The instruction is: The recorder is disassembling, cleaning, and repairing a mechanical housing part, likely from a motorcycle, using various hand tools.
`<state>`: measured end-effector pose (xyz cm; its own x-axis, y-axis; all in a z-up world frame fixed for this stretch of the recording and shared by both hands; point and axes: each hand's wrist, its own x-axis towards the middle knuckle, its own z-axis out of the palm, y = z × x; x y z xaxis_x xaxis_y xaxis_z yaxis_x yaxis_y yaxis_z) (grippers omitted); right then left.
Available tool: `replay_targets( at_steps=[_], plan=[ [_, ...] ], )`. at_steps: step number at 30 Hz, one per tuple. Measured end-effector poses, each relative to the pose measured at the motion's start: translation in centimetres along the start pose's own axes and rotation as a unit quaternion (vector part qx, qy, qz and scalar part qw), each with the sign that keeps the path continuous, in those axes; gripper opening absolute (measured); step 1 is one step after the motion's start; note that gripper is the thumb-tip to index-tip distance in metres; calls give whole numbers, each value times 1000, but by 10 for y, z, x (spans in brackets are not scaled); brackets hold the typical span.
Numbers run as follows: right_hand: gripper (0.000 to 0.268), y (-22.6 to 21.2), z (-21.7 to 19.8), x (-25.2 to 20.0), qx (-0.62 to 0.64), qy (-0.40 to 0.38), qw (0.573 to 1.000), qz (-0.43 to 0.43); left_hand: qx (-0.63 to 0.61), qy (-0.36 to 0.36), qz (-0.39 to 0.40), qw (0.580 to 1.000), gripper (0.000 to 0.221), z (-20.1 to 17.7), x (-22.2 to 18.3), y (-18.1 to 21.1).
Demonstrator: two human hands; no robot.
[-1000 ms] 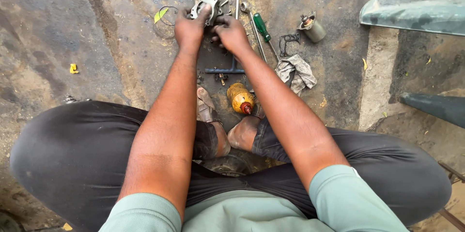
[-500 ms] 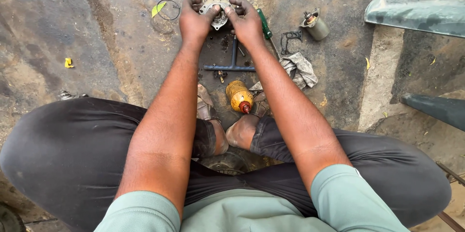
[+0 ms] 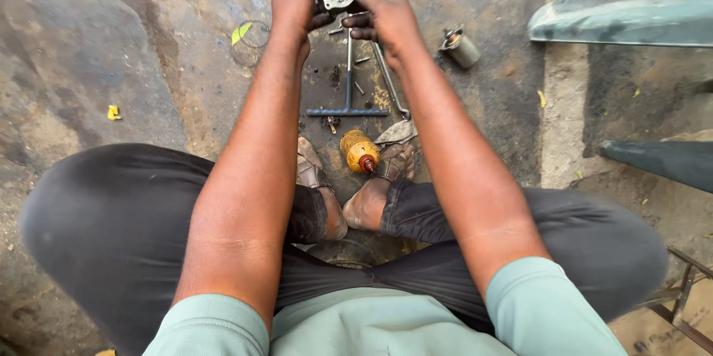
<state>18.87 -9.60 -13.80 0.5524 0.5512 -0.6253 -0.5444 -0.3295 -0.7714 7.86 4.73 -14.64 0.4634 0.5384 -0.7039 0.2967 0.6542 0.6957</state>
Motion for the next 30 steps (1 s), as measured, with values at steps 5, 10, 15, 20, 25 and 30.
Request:
replay_targets(
  at_steps=[5, 10, 15, 20, 25, 30],
  plan=[
    [33, -107, -5, -76, -42, -76, 994, -68, -74, -118, 115, 983, 34, 24, -70, 82],
    [46, -163, -12, -179, -218, -27, 955, -198, -106, -231, 112, 961, 27, 31, -146, 118],
    [74, -186, 11, -320, -408, 60, 823, -390, -41, -301, 130, 944, 32, 20, -245, 120],
    [98, -156, -1, -376, -591, -29, 655, -470, 108, -383, 77, 914, 50, 4, -321, 95],
    [93, -130, -30, -374, -418, -84, 836, -346, 75, -442, 65, 892, 67, -8, -344, 88],
    [98, -124, -33, -368, -225, -83, 936, -258, 138, -395, 116, 901, 76, -2, -352, 87]
  ],
)
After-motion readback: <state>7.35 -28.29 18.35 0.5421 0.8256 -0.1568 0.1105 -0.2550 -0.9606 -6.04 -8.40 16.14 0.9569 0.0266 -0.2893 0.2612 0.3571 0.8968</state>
